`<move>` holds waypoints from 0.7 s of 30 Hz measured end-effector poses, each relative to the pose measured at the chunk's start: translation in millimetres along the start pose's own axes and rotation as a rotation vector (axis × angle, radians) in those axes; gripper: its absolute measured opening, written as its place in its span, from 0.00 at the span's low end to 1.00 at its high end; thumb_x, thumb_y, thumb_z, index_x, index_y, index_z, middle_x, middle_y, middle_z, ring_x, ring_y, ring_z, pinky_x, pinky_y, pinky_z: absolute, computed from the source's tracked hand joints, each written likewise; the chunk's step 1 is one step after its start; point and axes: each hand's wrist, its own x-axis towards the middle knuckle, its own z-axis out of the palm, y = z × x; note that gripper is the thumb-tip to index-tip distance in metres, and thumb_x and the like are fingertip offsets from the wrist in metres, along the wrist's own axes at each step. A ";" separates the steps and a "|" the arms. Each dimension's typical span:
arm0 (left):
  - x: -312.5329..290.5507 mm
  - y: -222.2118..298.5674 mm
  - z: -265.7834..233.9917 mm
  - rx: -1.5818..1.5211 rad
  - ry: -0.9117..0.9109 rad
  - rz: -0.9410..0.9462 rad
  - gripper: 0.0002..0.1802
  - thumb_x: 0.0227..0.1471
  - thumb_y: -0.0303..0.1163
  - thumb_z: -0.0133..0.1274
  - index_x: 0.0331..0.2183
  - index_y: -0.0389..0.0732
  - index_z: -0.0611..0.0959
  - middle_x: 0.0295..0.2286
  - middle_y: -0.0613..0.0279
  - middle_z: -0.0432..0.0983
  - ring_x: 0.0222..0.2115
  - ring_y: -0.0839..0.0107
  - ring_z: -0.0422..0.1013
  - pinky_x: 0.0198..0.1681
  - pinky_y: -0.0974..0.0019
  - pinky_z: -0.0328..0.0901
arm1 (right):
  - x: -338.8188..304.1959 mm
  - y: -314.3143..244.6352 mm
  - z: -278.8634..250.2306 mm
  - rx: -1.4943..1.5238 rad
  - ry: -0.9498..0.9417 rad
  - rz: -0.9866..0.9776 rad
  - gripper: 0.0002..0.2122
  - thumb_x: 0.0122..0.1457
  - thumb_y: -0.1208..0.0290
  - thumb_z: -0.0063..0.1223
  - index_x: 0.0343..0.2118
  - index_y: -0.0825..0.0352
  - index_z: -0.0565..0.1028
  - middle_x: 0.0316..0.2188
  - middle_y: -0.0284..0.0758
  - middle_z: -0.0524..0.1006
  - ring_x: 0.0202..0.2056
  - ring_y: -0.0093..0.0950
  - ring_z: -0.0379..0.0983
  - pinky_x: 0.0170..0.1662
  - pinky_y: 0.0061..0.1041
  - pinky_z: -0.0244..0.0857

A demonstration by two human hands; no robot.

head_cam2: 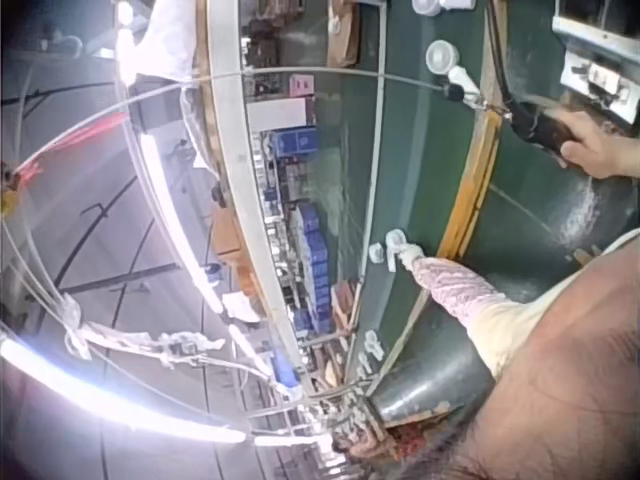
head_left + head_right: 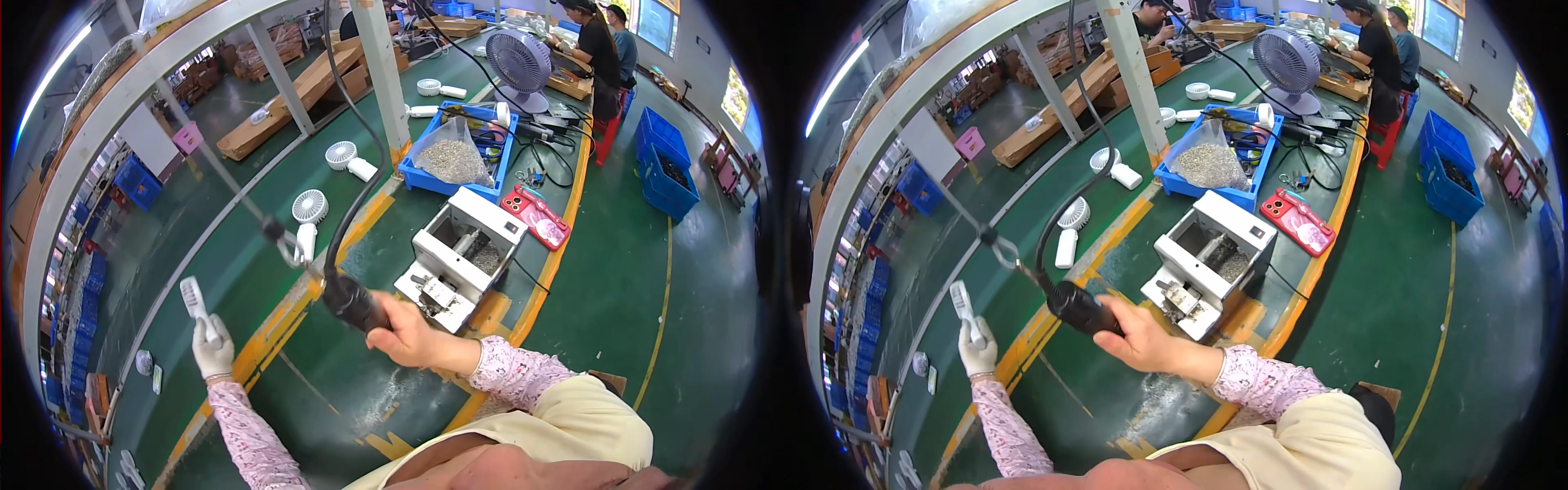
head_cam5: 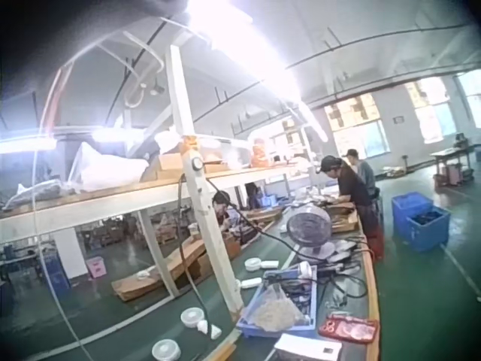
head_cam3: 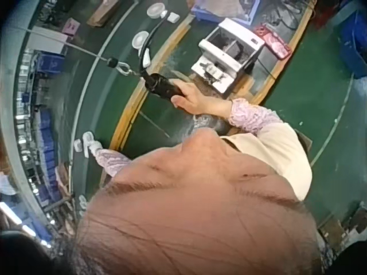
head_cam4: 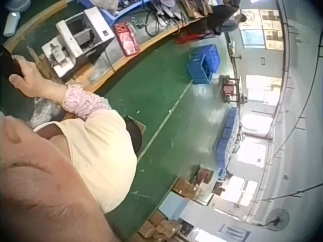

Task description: The person assembles handheld fans by driving screws into each fan body with an electric screwdriver and placing the assembled fans onto a conveyor belt.

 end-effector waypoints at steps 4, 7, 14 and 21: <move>-104.6 -8.7 115.1 -0.610 -0.157 -0.342 0.16 0.55 0.33 0.50 0.44 0.39 0.69 0.33 0.61 0.70 0.29 0.73 0.68 0.29 0.72 0.68 | 21.7 -34.0 -33.8 -0.264 0.150 -0.200 0.25 0.57 0.61 0.54 0.51 0.74 0.62 0.30 0.45 0.74 0.29 0.42 0.75 0.32 0.30 0.68; -170.5 -32.2 161.2 -0.742 -0.324 -0.571 0.25 0.40 0.22 0.54 0.44 0.44 0.70 0.31 0.64 0.66 0.32 0.72 0.65 0.34 0.67 0.64 | 34.0 -29.0 -45.6 -0.298 0.229 -0.284 0.25 0.57 0.63 0.55 0.51 0.73 0.62 0.32 0.46 0.75 0.31 0.45 0.75 0.33 0.32 0.69; -255.8 -80.3 208.1 -0.717 -0.387 -0.989 0.17 0.48 0.20 0.51 0.43 0.38 0.72 0.35 0.58 0.72 0.36 0.64 0.71 0.42 0.59 0.66 | 36.4 -12.9 -35.1 -0.116 0.285 -0.068 0.22 0.60 0.61 0.51 0.49 0.74 0.65 0.26 0.42 0.74 0.24 0.34 0.73 0.28 0.29 0.67; -273.0 -76.2 233.0 -0.330 -0.169 -0.932 0.08 0.49 0.22 0.53 0.34 0.34 0.75 0.27 0.59 0.73 0.26 0.69 0.72 0.32 0.66 0.68 | 12.1 -13.0 -8.5 0.357 0.209 -0.017 0.33 0.57 0.43 0.46 0.52 0.71 0.61 0.29 0.37 0.72 0.23 0.23 0.70 0.26 0.20 0.64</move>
